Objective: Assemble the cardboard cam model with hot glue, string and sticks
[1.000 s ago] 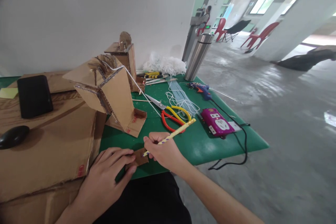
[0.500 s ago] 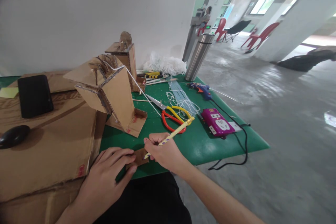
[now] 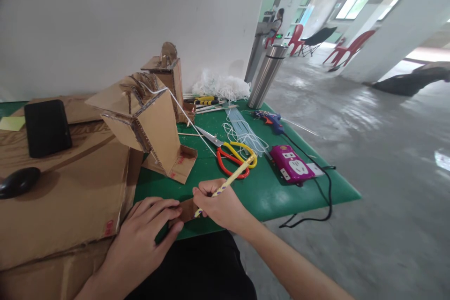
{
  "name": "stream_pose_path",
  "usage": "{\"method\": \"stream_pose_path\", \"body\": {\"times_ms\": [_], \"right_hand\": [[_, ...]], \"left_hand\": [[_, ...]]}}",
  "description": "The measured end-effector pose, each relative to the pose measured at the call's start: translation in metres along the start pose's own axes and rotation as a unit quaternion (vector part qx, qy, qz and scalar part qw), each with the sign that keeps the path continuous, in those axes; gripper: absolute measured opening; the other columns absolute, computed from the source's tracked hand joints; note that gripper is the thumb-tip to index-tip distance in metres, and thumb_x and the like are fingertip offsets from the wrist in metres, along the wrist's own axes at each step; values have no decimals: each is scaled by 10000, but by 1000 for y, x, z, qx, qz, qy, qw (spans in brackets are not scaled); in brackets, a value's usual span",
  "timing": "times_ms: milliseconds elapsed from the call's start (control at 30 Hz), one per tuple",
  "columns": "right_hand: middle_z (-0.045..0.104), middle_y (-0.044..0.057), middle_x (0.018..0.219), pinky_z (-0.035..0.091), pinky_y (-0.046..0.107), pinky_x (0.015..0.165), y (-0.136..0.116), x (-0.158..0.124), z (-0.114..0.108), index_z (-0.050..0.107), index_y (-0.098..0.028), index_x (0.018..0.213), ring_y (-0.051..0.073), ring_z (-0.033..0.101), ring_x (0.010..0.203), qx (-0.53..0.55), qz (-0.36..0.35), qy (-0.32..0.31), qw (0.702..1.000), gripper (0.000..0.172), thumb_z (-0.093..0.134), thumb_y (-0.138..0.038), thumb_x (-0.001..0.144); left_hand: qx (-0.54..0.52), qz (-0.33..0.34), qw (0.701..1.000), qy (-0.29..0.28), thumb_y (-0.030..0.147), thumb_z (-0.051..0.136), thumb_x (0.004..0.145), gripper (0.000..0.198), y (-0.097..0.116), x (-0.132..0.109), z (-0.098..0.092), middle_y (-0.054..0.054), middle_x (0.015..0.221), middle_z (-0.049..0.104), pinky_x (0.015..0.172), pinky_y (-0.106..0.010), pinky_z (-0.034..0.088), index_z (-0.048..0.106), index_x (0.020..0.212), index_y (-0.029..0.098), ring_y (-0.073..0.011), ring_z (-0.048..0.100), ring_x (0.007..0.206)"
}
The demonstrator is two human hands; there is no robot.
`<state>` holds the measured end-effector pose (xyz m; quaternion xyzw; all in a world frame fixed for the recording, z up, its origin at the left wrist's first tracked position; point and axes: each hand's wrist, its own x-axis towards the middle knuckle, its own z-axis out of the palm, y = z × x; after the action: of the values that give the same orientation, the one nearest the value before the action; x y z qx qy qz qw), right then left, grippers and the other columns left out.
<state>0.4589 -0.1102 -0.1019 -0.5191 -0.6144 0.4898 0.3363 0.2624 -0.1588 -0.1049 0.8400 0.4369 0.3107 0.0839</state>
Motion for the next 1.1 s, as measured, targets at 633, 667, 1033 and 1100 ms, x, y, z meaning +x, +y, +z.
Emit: {"method": "stream_pose_path", "body": {"times_ms": [633, 667, 1033, 1100], "right_hand": [[517, -1, 446, 396, 247, 443, -10, -5, -20, 420, -228, 519, 112, 454, 418, 84, -29, 138, 986, 564, 537, -681, 833], [483, -24, 413, 367, 240, 418, -11, -6, -26, 437, -230, 563, 104, 415, 384, 82, -26, 144, 986, 530, 550, -670, 836], [460, -64, 447, 192, 265, 430, -7, -40, -62, 579, -197, 1242, 148, 414, 397, -326, 46, -15, 944, 392, 468, -416, 936], [570, -21, 508, 221, 275, 469, -6, -35, -55, 561, -180, 1296, 185, 529, 460, -420, 45, -26, 906, 393, 433, -339, 960]], "left_hand": [[8, -4, 1000, -22, 166, 567, 920, 135, 0, -1, -1, -37, 1054, 706, 824, -399, 529, 589, 1036, 230, -229, 654, 964], [8, -6, 1000, -21, 167, 558, 923, 138, 0, -1, -1, -40, 1060, 704, 824, -396, 534, 578, 1043, 233, -229, 656, 970], [30, -5, 999, -14, 147, 560, 920, 168, -1, -4, -1, -47, 1061, 684, 802, -427, 544, 532, 1053, 247, -254, 655, 968], [28, -6, 999, -20, 131, 564, 916, 188, -2, -5, -1, -46, 1070, 679, 801, -430, 547, 533, 1058, 250, -256, 650, 976]]}}
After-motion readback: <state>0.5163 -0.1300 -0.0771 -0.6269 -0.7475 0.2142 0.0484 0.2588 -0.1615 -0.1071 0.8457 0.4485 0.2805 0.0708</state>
